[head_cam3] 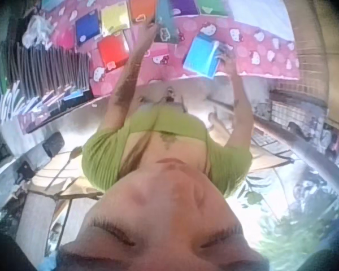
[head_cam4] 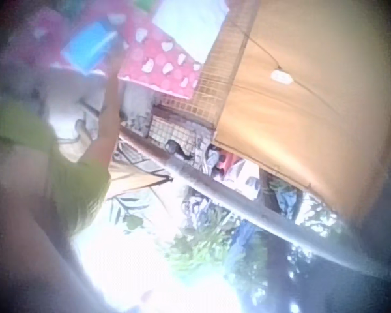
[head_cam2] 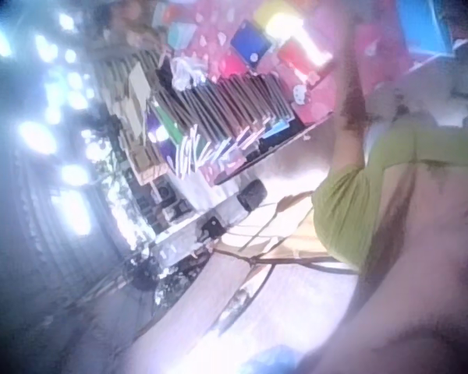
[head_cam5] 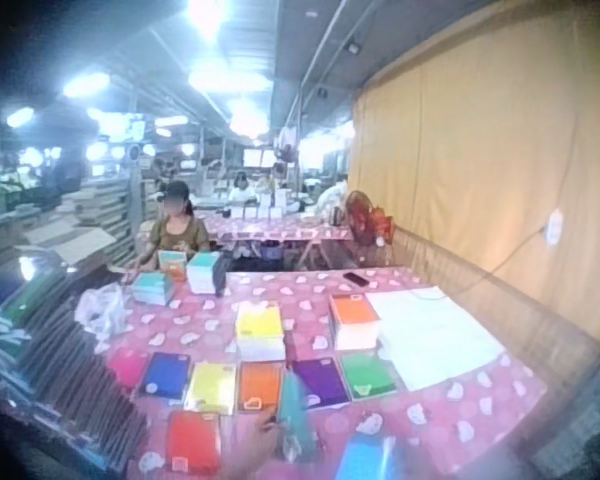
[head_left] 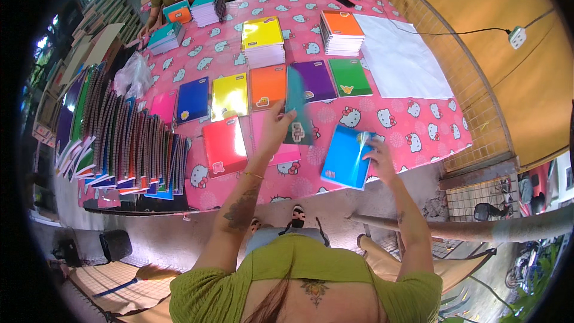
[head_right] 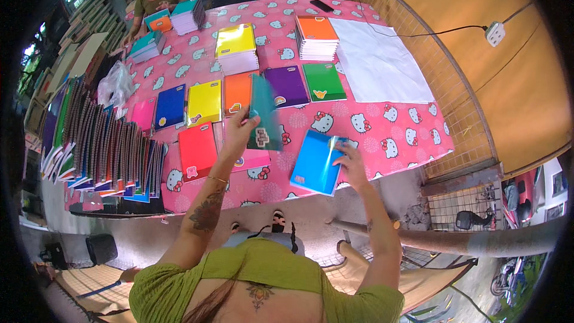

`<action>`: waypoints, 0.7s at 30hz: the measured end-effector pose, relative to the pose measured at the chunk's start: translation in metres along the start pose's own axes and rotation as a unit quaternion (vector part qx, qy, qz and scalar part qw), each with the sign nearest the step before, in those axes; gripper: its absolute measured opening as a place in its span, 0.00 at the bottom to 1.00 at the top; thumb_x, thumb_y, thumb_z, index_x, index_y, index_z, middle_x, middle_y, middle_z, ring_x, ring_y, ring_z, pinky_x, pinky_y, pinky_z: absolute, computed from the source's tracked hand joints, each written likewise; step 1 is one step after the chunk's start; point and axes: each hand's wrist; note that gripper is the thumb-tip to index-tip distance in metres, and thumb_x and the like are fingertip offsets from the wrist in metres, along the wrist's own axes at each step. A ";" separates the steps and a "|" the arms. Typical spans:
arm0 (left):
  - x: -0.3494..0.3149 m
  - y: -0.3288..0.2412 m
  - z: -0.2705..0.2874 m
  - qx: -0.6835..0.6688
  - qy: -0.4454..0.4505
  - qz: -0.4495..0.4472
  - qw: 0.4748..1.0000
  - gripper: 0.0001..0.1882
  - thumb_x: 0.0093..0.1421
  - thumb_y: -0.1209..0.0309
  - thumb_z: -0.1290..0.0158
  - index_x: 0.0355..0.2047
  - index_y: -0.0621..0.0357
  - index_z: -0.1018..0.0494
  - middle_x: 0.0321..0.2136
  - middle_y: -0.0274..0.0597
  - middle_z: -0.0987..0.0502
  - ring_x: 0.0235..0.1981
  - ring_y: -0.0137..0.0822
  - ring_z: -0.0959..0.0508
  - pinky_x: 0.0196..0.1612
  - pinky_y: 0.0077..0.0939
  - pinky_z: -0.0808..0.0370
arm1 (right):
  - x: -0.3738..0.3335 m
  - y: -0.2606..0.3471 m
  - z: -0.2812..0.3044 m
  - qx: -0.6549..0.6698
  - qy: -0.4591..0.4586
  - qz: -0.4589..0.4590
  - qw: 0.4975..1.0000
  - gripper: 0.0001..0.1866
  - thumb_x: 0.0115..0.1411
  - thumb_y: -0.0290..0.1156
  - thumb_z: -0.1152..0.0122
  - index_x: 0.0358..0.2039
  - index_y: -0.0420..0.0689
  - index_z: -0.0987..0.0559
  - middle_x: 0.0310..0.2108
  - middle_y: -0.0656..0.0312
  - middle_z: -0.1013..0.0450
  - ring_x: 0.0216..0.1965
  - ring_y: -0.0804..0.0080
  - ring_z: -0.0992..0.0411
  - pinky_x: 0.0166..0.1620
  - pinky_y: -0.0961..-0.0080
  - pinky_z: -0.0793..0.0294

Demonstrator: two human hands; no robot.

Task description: The person sorts notebooks by color into a stack and then places a small stack of notebooks into a clear plastic bag, sealing it with tape.

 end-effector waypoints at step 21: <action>-0.029 0.072 0.077 0.574 -0.123 0.229 0.776 0.30 0.52 0.61 0.39 0.48 0.72 0.34 0.42 0.61 0.29 0.44 0.57 0.26 0.46 0.44 0.25 | 0.136 0.147 -0.024 0.196 -0.056 0.028 0.979 0.24 0.54 0.23 0.39 0.53 0.47 0.28 0.57 0.51 0.36 0.58 0.52 0.36 0.58 0.62 0.34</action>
Point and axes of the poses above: each hand's wrist, its own x-axis towards the middle knuckle, its own z-axis out of the back of the hand, y = z × x
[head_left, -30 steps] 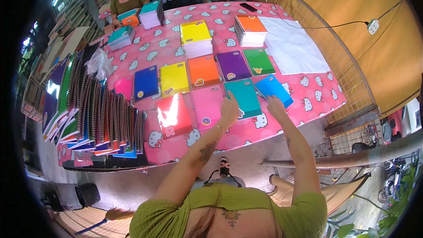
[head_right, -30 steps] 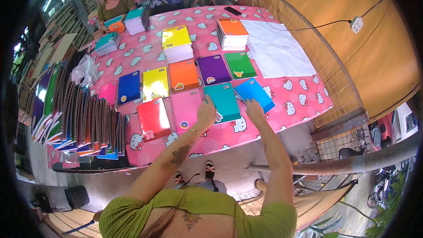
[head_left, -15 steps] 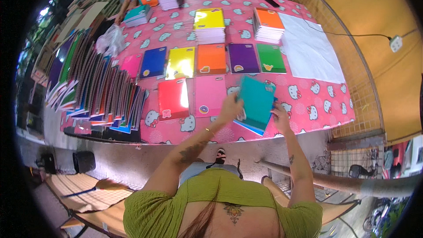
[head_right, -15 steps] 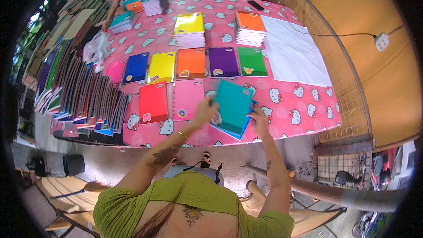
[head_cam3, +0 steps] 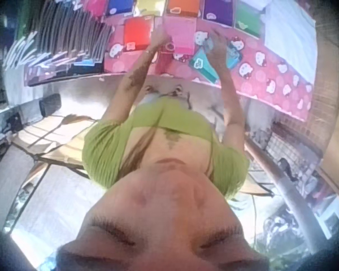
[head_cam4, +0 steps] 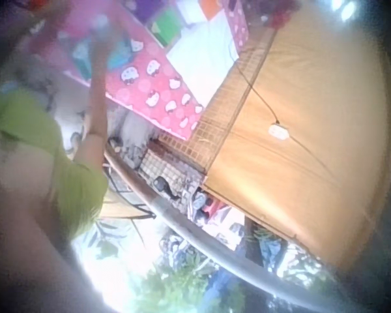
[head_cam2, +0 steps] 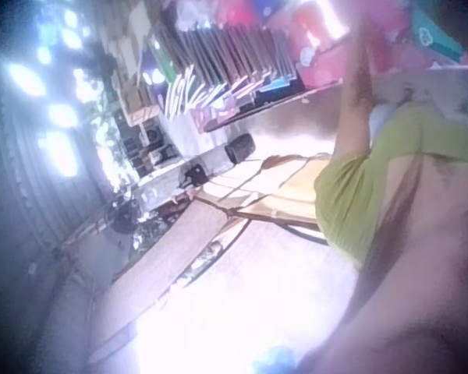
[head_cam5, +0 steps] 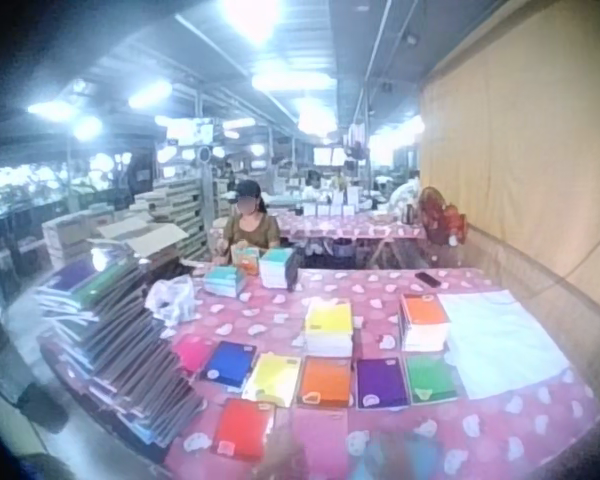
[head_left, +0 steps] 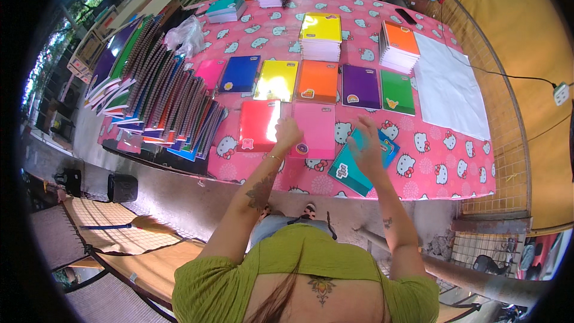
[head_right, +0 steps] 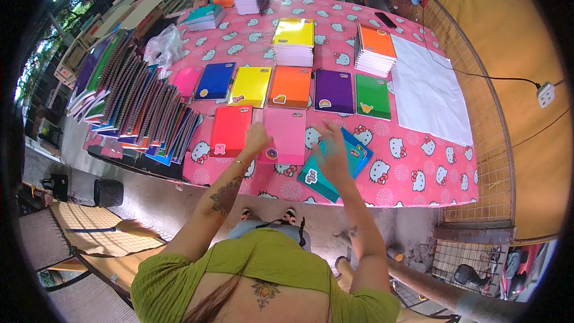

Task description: The person sorts notebooks by color into a stack and then places a small stack of notebooks into a clear plastic bag, sealing it with tape.

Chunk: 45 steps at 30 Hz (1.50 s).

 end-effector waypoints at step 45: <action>0.173 0.067 0.081 0.011 -0.065 0.108 0.992 0.37 0.49 0.58 0.37 0.53 0.68 0.36 0.47 0.61 0.28 0.50 0.56 0.27 0.44 0.48 0.25 | -0.060 -0.013 0.018 -0.080 -0.208 -0.287 0.932 0.23 0.59 0.28 0.41 0.54 0.42 0.31 0.52 0.52 0.35 0.52 0.59 0.34 0.52 0.61 0.34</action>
Point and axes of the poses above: each hand's wrist, its own x-axis towards the middle knuckle, its own z-axis out of the back of the hand, y = z × x
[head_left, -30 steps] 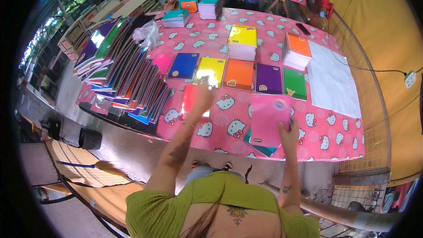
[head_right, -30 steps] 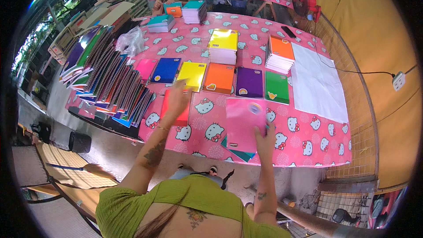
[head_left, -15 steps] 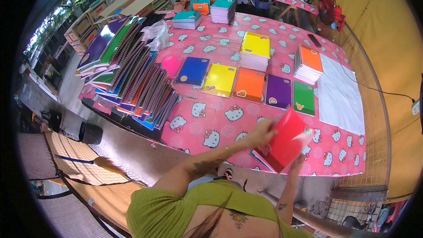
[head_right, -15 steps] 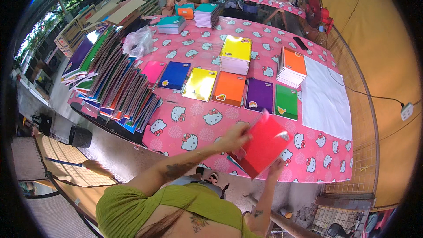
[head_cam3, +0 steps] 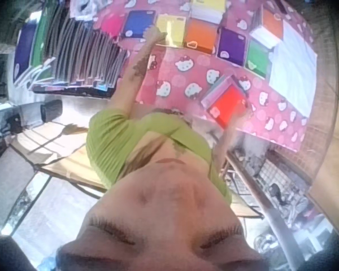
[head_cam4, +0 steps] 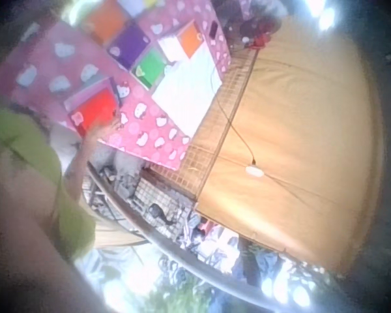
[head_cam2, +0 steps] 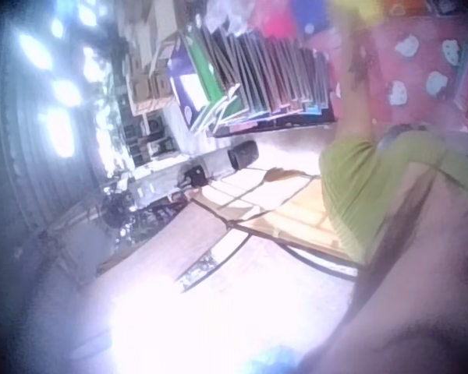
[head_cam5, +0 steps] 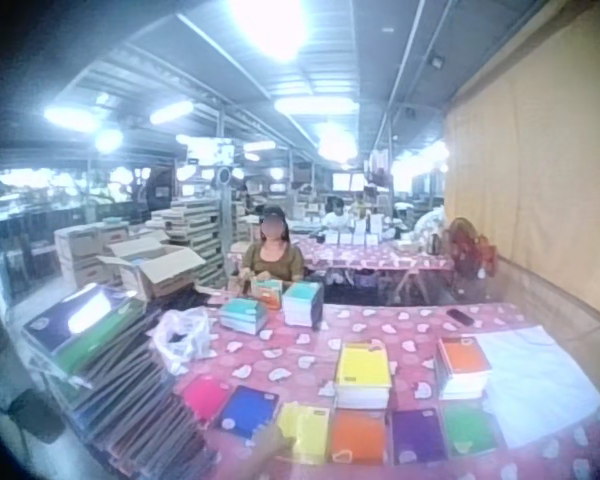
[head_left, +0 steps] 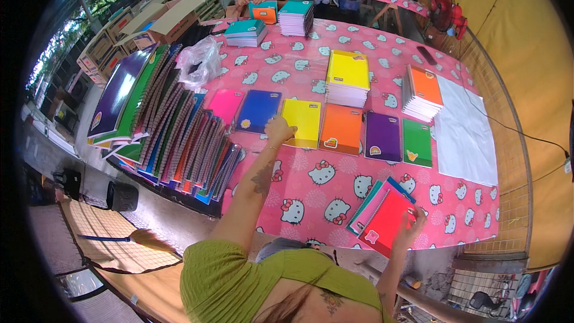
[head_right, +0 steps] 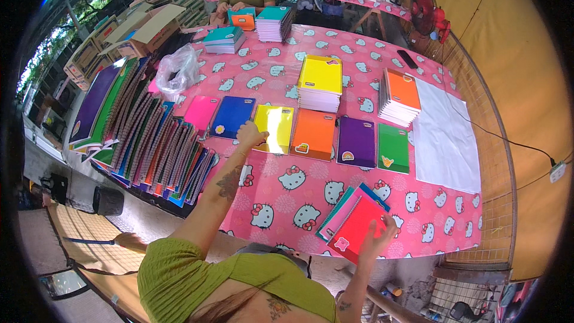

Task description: The person sorts notebooks by color into a stack and then places a small stack of notebooks into a clear plastic bag, sealing it with tape.

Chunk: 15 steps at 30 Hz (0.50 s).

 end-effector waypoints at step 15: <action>0.100 0.101 0.045 0.029 -0.279 -0.132 0.951 0.30 0.59 0.49 0.48 0.47 0.67 0.30 0.39 0.59 0.24 0.42 0.51 0.23 0.46 0.47 0.27 | 0.057 0.073 0.048 0.337 0.041 -0.179 0.924 0.19 0.61 0.30 0.38 0.49 0.34 0.28 0.40 0.58 0.24 0.41 0.69 0.24 0.44 0.72 0.24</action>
Point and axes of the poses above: each hand's wrist, its own x-axis towards the middle knuckle, its own z-axis out of the back of the hand, y = z × x
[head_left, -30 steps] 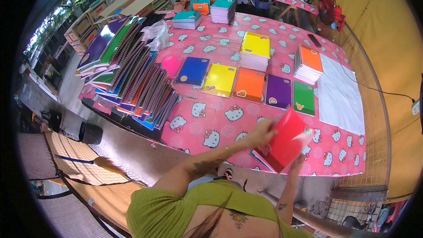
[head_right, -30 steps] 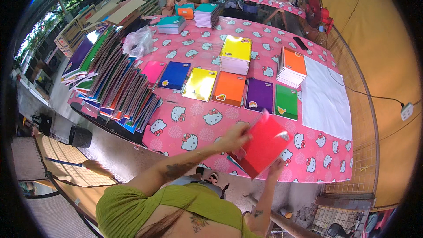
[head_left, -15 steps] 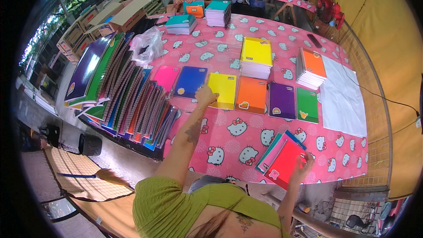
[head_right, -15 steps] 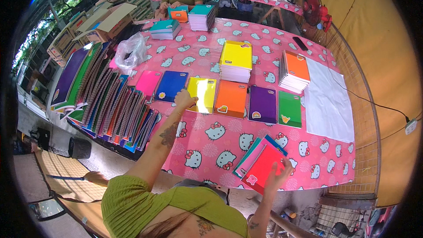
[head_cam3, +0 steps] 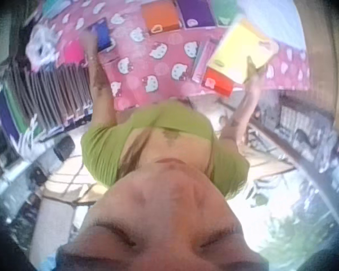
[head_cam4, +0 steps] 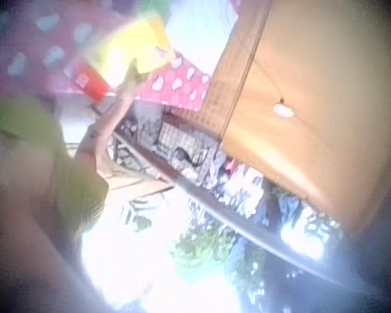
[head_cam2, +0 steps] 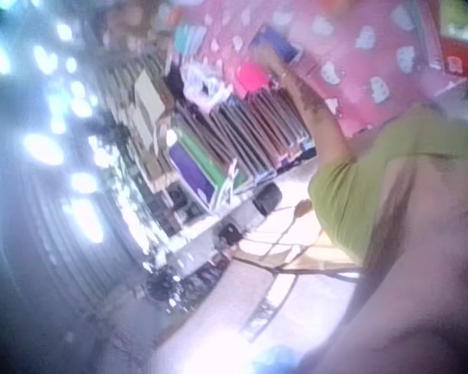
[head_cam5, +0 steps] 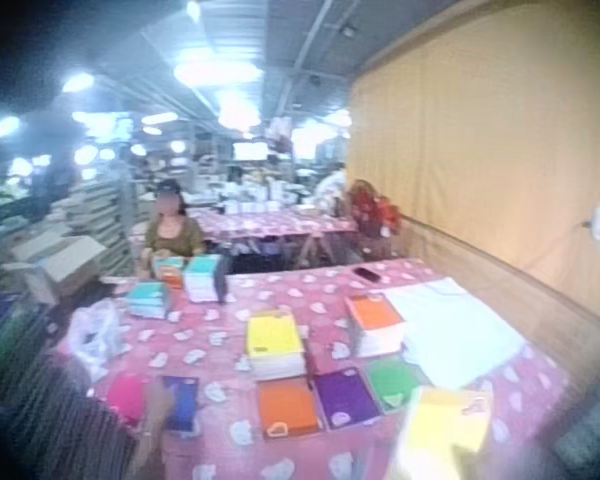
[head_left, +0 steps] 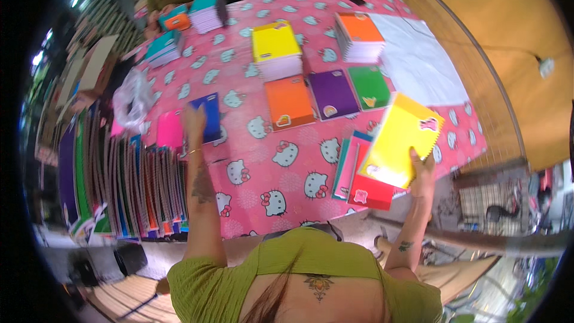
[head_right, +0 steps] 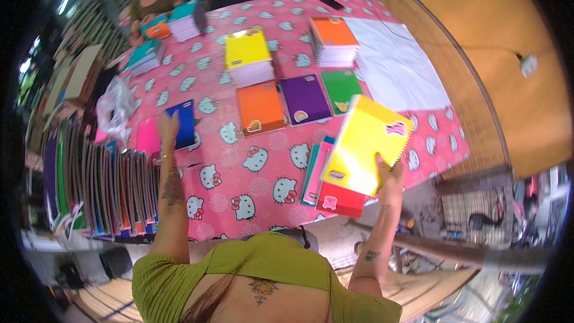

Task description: The person sorts notebooks by color into a stack and then places a small stack of notebooks into a clear plastic bag, sealing it with tape.

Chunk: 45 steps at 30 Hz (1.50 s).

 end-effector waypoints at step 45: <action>0.038 -0.031 -0.078 0.184 0.022 0.413 0.892 0.27 0.59 0.55 0.54 0.50 0.65 0.30 0.53 0.64 0.33 0.56 0.59 0.34 0.52 0.59 0.35 | 0.123 -0.196 -0.226 -0.429 0.173 0.229 0.857 0.30 0.59 0.45 0.40 0.57 0.42 0.32 0.54 0.47 0.33 0.57 0.52 0.35 0.59 0.55 0.38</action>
Point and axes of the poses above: each hand's wrist, its own x-axis towards the middle knuckle, its own z-axis out of the back of the hand, y = z × x
